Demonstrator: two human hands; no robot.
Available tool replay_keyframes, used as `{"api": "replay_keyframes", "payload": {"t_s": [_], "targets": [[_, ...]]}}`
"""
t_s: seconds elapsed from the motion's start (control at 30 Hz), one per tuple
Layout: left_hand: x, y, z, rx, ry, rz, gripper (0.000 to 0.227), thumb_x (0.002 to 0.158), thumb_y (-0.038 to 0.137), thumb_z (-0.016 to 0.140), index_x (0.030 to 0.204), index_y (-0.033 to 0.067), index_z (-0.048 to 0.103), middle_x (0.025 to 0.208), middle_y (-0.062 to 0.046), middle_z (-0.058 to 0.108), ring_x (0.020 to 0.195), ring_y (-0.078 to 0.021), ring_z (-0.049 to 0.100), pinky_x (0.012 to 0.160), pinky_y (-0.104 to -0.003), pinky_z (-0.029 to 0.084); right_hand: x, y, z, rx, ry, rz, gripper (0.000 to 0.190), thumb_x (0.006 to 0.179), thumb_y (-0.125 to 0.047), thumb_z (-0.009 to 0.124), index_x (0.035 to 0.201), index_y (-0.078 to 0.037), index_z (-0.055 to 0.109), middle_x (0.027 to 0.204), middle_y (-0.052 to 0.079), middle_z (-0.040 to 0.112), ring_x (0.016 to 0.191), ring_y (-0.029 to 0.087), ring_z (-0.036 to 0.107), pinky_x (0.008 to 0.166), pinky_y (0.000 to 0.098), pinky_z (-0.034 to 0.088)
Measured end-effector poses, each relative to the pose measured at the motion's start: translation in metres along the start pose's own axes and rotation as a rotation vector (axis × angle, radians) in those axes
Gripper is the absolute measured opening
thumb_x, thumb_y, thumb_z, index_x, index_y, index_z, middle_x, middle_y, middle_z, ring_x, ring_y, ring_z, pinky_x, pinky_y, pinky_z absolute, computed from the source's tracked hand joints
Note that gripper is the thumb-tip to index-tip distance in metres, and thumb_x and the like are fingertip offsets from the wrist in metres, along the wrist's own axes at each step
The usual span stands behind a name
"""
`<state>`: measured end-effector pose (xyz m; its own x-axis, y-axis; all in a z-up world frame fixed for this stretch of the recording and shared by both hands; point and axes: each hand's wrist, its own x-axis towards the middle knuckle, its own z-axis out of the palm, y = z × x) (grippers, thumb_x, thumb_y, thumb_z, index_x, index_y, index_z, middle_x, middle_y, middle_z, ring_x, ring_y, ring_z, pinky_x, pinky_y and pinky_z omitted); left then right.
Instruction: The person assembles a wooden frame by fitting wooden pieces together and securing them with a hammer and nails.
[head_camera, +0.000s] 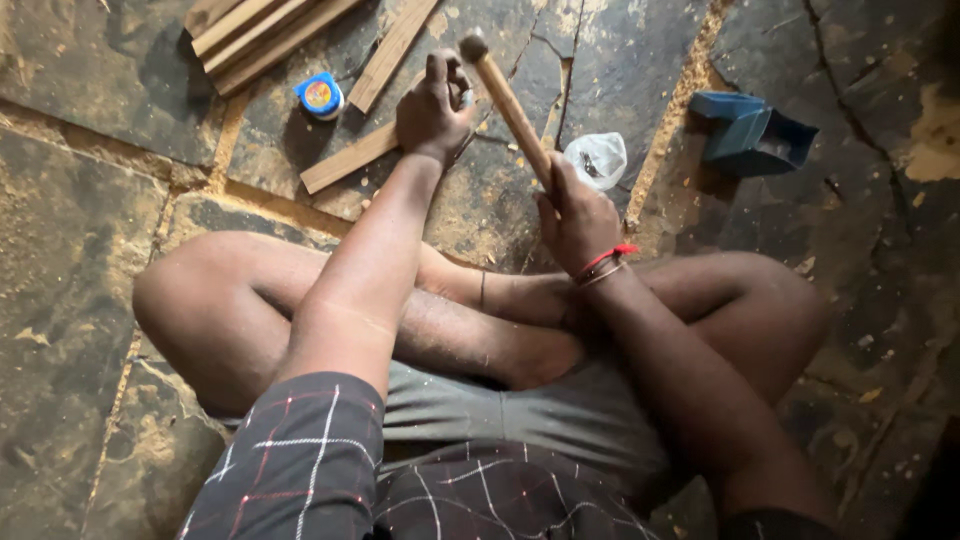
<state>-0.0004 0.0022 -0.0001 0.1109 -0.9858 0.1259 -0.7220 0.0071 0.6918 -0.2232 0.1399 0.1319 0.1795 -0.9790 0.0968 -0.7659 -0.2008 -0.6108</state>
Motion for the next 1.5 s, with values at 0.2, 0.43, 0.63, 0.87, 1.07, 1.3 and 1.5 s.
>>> {"api": "replay_keyframes", "payload": {"t_s": [0.2, 0.43, 0.63, 0.87, 1.07, 1.3, 1.5], "targets": [[-0.001, 0.002, 0.0, 0.08, 0.066, 0.072, 0.05, 0.085, 0.023, 0.083, 0.118, 0.0229, 0.046, 0.091, -0.007, 0.072, 0.078, -0.0316, 0.074, 0.066, -0.045, 0.061, 0.003, -0.002, 0.001, -0.021, -0.035, -0.001, 0.05, 0.097, -0.021, 0.07, 0.142, -0.015, 0.048, 0.09, 0.02, 0.069, 0.079, 0.045, 0.067, 0.066, 0.0562, 0.051], [-0.004, 0.002, -0.002, 0.005, 0.094, 0.137, 0.049, 0.086, 0.016, 0.083, 0.118, 0.0208, 0.045, 0.093, -0.005, 0.073, 0.082, -0.0324, 0.075, 0.068, -0.047, 0.059, 0.001, 0.004, 0.006, 0.031, -0.048, -0.01, 0.048, 0.099, -0.018, 0.068, 0.142, -0.014, 0.047, 0.088, 0.021, 0.068, 0.079, 0.046, 0.066, 0.066, 0.0573, 0.049], [-0.001, 0.0, -0.003, 0.049, 0.075, 0.14, 0.049, 0.088, 0.02, 0.083, 0.12, 0.0201, 0.046, 0.092, -0.01, 0.075, 0.081, -0.0368, 0.074, 0.07, -0.049, 0.059, 0.003, 0.004, 0.009, 0.079, -0.029, 0.005, 0.046, 0.097, -0.02, 0.071, 0.138, -0.016, 0.05, 0.086, 0.02, 0.068, 0.077, 0.045, 0.067, 0.065, 0.0556, 0.051], [0.001, -0.01, 0.007, 0.095, 0.091, 0.139, 0.054, 0.088, 0.021, 0.082, 0.124, 0.0204, 0.043, 0.095, -0.012, 0.076, 0.079, -0.0348, 0.076, 0.069, -0.045, 0.063, 0.001, 0.011, 0.012, 0.037, -0.044, 0.008, 0.048, 0.098, -0.019, 0.07, 0.141, -0.015, 0.05, 0.087, 0.02, 0.069, 0.077, 0.045, 0.067, 0.066, 0.0561, 0.05], [0.002, -0.012, 0.007, 0.105, 0.059, 0.156, 0.055, 0.085, 0.02, 0.086, 0.121, 0.0196, 0.044, 0.094, -0.011, 0.076, 0.077, -0.0338, 0.075, 0.067, -0.044, 0.063, 0.002, 0.012, 0.019, -0.08, -0.065, 0.012, 0.054, 0.094, -0.021, 0.071, 0.143, -0.016, 0.048, 0.087, 0.02, 0.07, 0.074, 0.045, 0.066, 0.063, 0.0568, 0.05], [-0.002, -0.01, 0.005, 0.066, 0.002, 0.123, 0.055, 0.084, 0.017, 0.083, 0.123, 0.02, 0.044, 0.091, -0.01, 0.074, 0.078, -0.0331, 0.075, 0.068, -0.045, 0.063, -0.004, 0.011, 0.018, -0.071, -0.04, 0.011, 0.053, 0.098, -0.019, 0.068, 0.146, -0.017, 0.046, 0.089, 0.02, 0.07, 0.076, 0.044, 0.067, 0.065, 0.0568, 0.051], [0.0, -0.006, 0.004, 0.083, 0.009, 0.13, 0.045, 0.089, 0.015, 0.077, 0.121, 0.0202, 0.045, 0.09, -0.009, 0.074, 0.079, -0.0331, 0.075, 0.07, -0.046, 0.063, -0.002, 0.011, 0.019, -0.095, -0.007, -0.02, 0.054, 0.096, -0.021, 0.07, 0.144, -0.015, 0.046, 0.086, 0.02, 0.069, 0.075, 0.045, 0.066, 0.064, 0.0573, 0.051]]}}
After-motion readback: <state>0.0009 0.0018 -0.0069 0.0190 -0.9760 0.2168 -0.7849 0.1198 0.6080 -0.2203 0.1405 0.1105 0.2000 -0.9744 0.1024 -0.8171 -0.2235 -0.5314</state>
